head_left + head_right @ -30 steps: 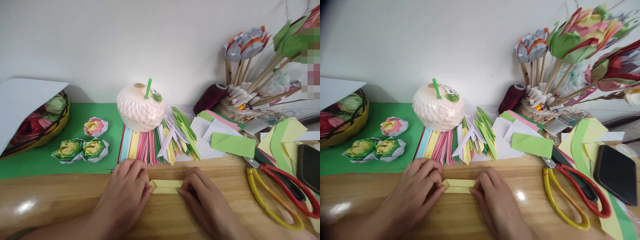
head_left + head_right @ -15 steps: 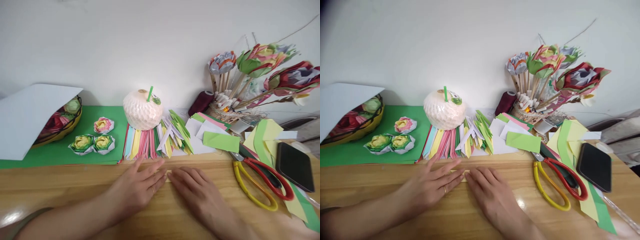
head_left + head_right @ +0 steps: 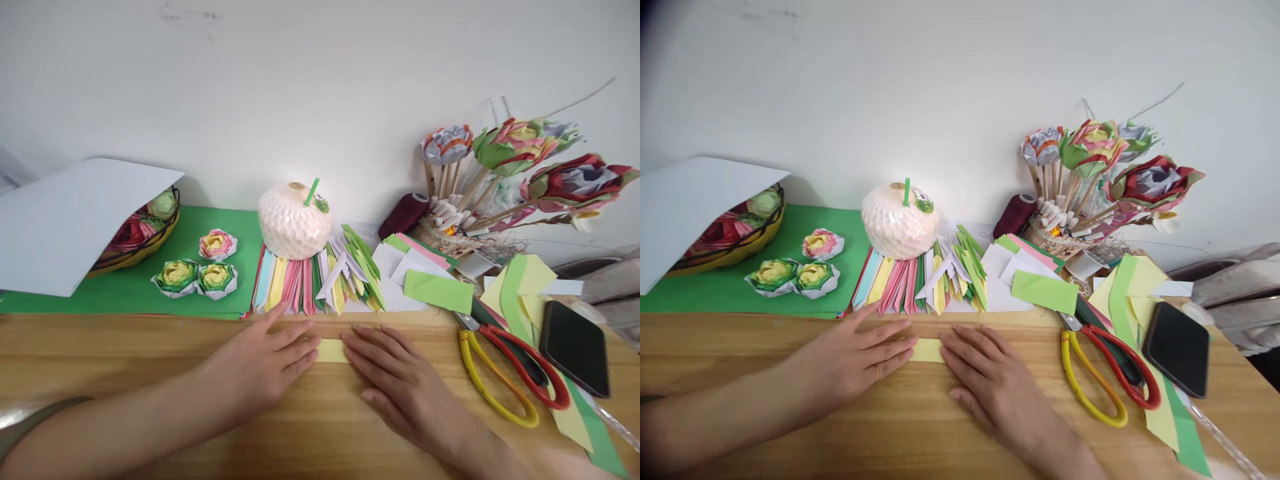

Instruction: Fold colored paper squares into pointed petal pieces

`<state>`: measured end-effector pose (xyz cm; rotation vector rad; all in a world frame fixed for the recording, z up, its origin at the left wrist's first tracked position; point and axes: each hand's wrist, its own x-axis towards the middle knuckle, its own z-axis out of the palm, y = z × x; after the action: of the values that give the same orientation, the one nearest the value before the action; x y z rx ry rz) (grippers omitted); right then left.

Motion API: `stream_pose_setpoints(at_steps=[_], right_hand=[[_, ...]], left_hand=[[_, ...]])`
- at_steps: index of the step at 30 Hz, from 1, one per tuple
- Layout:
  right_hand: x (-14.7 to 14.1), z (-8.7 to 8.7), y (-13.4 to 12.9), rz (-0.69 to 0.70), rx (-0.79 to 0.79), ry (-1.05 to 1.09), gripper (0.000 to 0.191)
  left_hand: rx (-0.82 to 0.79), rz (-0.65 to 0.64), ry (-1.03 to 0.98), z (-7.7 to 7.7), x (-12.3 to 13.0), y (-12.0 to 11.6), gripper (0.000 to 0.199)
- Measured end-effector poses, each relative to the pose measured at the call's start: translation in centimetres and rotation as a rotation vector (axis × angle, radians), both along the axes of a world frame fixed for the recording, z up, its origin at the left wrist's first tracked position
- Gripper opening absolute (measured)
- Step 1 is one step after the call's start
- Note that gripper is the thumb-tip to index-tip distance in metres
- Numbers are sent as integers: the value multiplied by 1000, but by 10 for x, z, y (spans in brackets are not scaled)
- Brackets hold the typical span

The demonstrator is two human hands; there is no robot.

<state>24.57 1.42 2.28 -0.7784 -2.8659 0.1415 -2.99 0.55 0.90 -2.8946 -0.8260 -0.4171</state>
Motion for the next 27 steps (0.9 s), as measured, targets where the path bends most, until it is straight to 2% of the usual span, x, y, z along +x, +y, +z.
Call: stream_pose_setpoints(at_steps=[4,8,12,14,16,20,23,27], right_hand=[[-10,0,-1,-42,62,130,23],[-21,-2,-2,-57,106,187,11],[-27,-4,-3,-38,131,206,10],[-31,-6,-3,-82,84,260,11],[-34,-6,-4,-167,-47,329,15],[-37,-3,-3,-304,-285,397,22],[-37,-2,-1,-339,-314,411,19],[-37,-5,0,-360,-299,382,19]], left_hand=[[33,-36,-35,0,-3,5,19],[164,-75,-62,4,5,4,20],[153,-26,-157,3,15,6,20],[140,6,-211,2,18,8,20],[58,62,-261,1,20,10,19],[-251,268,-371,4,24,10,14],[-367,378,-413,7,27,9,11],[-356,440,-385,10,28,8,12]])
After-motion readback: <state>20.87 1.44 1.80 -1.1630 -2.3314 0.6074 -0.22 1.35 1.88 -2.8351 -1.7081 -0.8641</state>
